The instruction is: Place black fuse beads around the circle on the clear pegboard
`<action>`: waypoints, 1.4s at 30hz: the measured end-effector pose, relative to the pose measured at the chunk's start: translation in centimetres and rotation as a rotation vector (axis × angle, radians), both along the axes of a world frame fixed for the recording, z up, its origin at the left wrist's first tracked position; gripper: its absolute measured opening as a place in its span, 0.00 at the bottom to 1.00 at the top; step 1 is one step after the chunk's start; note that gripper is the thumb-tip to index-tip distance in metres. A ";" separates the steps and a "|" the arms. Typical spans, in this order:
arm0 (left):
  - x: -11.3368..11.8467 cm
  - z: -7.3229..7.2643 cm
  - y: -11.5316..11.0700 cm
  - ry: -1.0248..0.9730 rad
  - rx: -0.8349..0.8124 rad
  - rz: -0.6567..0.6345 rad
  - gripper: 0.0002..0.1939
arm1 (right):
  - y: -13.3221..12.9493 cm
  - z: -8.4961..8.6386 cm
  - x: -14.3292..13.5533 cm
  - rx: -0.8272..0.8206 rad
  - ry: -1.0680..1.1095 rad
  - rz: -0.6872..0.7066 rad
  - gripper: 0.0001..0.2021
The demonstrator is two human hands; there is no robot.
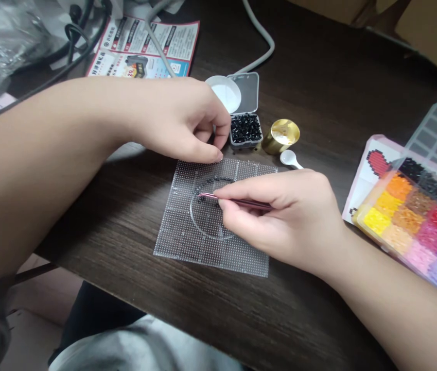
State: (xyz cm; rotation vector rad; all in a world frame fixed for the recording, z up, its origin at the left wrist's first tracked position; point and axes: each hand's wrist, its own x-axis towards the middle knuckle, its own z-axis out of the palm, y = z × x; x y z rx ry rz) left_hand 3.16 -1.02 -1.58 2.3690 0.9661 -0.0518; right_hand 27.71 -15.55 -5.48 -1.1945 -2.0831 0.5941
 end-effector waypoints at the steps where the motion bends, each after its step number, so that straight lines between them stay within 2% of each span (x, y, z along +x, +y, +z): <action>1: 0.0 0.0 0.0 0.002 -0.001 -0.001 0.03 | 0.0 0.1 0.1 -0.007 -0.023 -0.004 0.17; 9: -0.1 0.1 -0.1 -0.010 -0.010 -0.008 0.03 | 0.1 -0.5 0.0 -0.004 0.015 -0.006 0.17; 15: -0.2 0.1 0.0 -0.024 -0.010 -0.023 0.04 | 0.8 0.6 -0.1 -0.022 -0.077 0.087 0.15; 17: -0.2 0.0 0.0 -0.026 -0.009 -0.022 0.04 | 0.9 0.8 -0.1 -0.016 -0.046 0.062 0.16; 19: -0.2 0.0 0.0 -0.028 -0.008 -0.022 0.04 | 0.9 0.8 0.1 0.001 -0.018 0.027 0.16; 22: -0.2 0.1 0.0 -0.028 -0.012 -0.029 0.05 | 0.8 0.7 0.1 -0.042 -0.073 0.100 0.17; 26: -0.1 0.2 -0.1 -0.021 -0.018 -0.021 0.06 | 0.6 0.7 -0.1 -0.030 0.011 0.047 0.18; 35: 0.0 -0.1 -0.1 -0.001 -0.001 0.008 0.04 | 1.3 1.3 -0.5 -0.037 -0.110 0.170 0.15; 40: 0.0 0.0 -0.2 -0.008 0.001 0.008 0.05 | 1.1 0.9 -0.5 -0.046 0.004 0.138 0.16; 42: 0.0 0.1 -0.2 -0.007 -0.001 0.006 0.07 | 1.1 1.1 -0.5 -0.069 -0.014 0.169 0.16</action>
